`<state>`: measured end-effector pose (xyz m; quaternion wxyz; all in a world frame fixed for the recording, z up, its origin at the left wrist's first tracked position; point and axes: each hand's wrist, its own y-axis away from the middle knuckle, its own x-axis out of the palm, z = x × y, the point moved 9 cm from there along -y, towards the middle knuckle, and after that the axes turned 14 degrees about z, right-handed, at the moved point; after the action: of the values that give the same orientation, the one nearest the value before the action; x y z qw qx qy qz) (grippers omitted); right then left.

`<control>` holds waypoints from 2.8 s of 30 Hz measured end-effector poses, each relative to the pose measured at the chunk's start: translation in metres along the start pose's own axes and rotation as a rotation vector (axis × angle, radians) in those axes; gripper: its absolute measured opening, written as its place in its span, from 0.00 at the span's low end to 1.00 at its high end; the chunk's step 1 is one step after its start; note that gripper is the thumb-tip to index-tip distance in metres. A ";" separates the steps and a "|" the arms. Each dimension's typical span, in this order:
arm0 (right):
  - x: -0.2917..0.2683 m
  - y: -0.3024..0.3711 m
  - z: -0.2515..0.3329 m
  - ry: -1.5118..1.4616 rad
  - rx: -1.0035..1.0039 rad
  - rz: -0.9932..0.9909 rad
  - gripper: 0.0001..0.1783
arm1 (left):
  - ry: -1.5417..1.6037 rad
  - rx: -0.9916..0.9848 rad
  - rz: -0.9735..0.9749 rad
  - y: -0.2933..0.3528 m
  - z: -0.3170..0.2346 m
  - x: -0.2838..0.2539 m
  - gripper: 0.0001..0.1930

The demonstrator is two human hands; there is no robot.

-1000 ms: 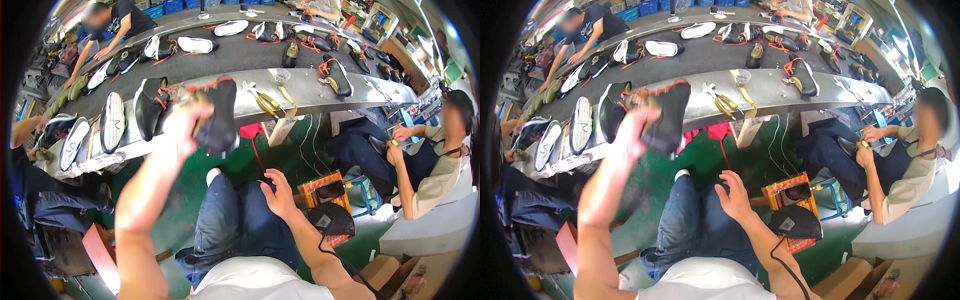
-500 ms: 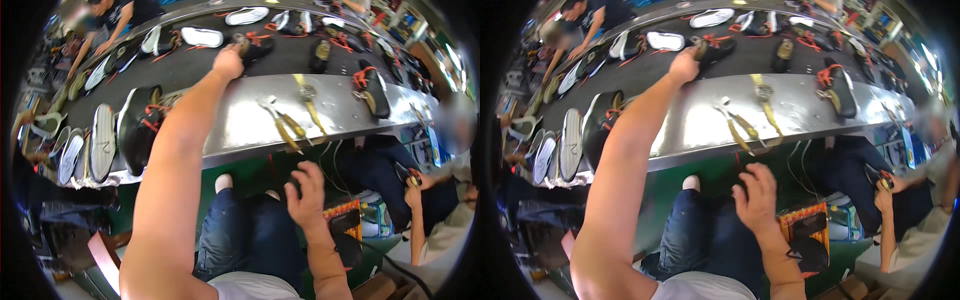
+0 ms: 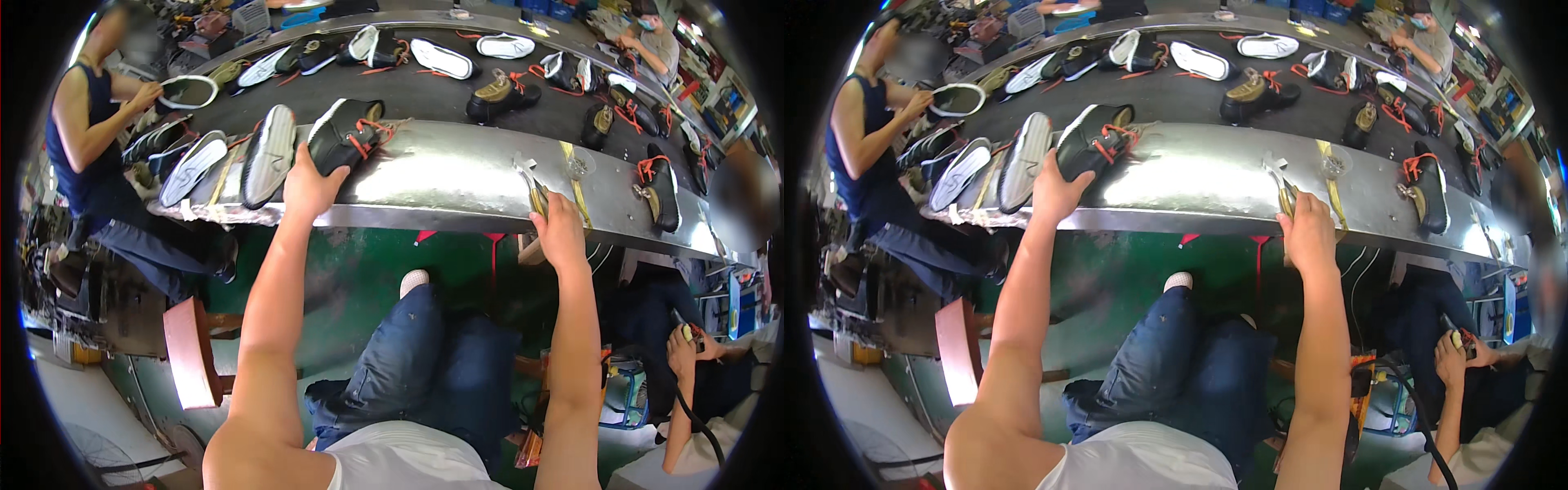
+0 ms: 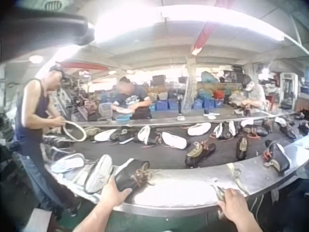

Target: Assembling shoes on an assembly line using tools and lacing them.

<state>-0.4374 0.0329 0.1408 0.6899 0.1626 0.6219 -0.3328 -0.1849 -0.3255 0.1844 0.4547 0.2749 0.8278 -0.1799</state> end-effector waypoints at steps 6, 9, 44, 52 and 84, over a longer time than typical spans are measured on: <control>-0.006 0.020 -0.016 -0.610 0.231 0.291 0.24 | 1.163 -0.031 0.182 -0.010 0.071 0.002 0.22; 0.006 0.088 -0.002 -1.338 0.179 0.069 0.23 | 1.540 0.480 -0.134 0.093 0.045 -0.044 0.23; 0.053 0.349 0.128 -1.435 0.299 0.845 0.21 | 0.947 0.541 1.086 0.280 -0.065 0.185 0.36; 0.042 0.336 0.165 -1.965 0.406 0.965 0.16 | 0.848 0.635 0.907 0.288 -0.039 0.146 0.31; 0.063 0.274 0.165 -0.816 0.069 0.884 0.14 | 1.198 0.067 0.771 0.258 0.030 0.185 0.20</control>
<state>-0.1324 0.1104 0.0568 0.9402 0.2874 0.1691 -0.0699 -0.0863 -0.0857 -0.0010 -0.0557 0.6135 0.7733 0.1503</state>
